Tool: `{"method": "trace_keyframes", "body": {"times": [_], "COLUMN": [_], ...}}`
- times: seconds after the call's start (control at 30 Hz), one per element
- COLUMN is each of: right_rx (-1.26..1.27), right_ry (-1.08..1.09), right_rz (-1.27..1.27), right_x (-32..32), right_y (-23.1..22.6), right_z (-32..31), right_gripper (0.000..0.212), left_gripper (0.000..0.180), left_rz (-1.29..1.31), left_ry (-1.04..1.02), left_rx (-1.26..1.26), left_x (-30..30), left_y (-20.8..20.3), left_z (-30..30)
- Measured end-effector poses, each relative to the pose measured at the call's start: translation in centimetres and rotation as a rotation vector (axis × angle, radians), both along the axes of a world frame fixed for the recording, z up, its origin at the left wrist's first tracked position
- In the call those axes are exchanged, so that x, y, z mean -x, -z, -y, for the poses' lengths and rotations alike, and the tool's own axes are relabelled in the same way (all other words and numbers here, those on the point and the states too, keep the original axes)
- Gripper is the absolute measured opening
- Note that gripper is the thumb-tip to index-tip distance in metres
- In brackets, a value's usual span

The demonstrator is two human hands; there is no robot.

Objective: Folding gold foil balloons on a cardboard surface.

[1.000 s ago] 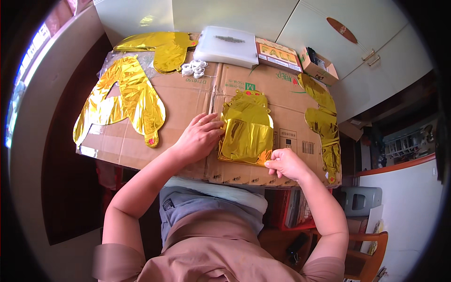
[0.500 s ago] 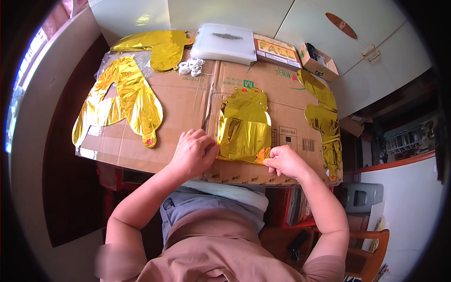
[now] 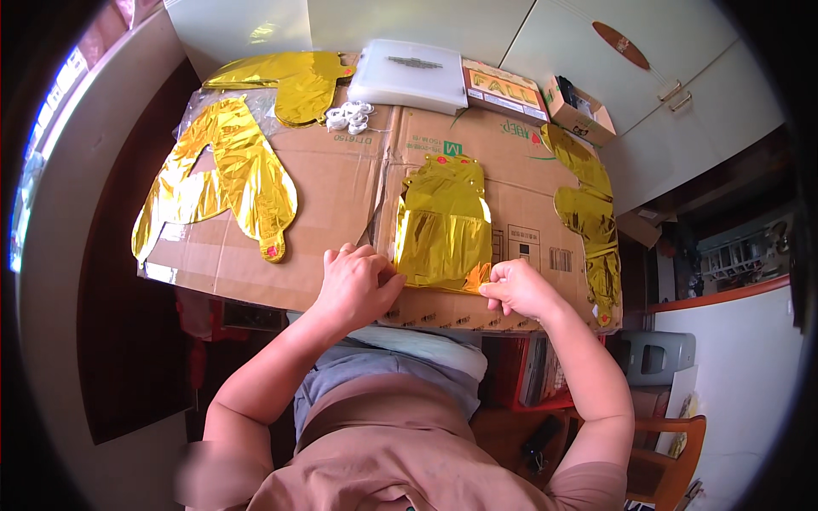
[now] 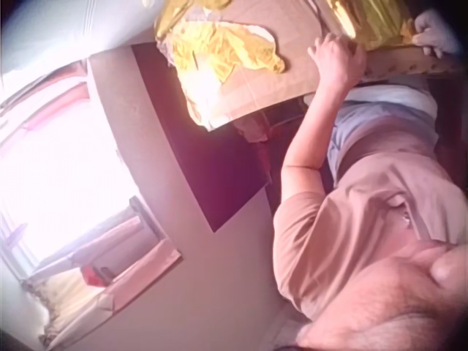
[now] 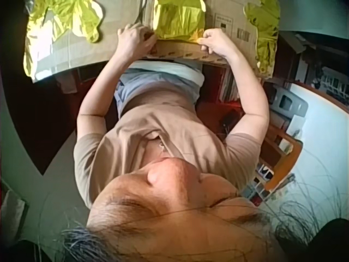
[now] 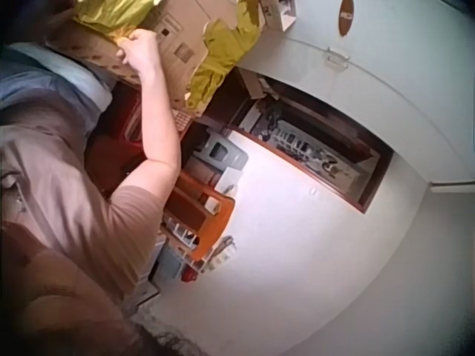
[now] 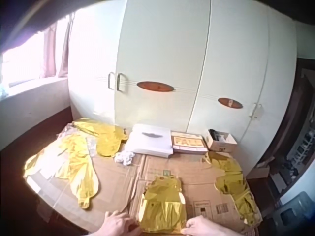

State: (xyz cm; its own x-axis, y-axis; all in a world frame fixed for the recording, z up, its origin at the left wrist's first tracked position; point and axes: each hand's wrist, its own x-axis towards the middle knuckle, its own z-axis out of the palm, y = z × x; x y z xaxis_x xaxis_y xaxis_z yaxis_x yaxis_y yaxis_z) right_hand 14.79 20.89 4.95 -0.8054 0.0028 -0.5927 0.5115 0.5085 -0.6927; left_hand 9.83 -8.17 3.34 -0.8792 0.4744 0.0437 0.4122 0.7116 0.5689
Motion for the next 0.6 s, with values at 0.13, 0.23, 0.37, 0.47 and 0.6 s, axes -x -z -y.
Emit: {"method": "trace_keyframes", "body": {"times": [0.13,0.23,0.37,0.47,0.6], "right_rx": [0.011,0.014,0.015,0.018,0.025], "right_ry": [-0.001,0.002,-0.001,0.002,-0.005], "right_rz": [0.008,0.003,-0.002,0.003,-0.004], "right_x": [0.0,0.0,0.0,-0.1,-0.1], "right_y": [-0.1,-0.1,-0.1,-0.1,0.1], "right_z": [0.0,0.1,0.0,0.0,-0.1], "right_gripper": [0.021,0.021,0.021,0.021,0.021], "left_gripper": [0.025,0.026,0.026,0.027,0.027], "left_rz": [0.068,0.103,0.167,0.138,0.183], "left_ry": [0.005,0.008,0.001,0.027,0.063], "left_rx": [-0.005,0.010,0.018,0.050,0.117], "left_x": [0.1,0.2,0.5,0.6,0.9], "left_y": [-0.2,-0.3,-0.9,-0.7,-1.3], "left_z": [0.1,0.1,0.0,-0.1,-0.3]}}
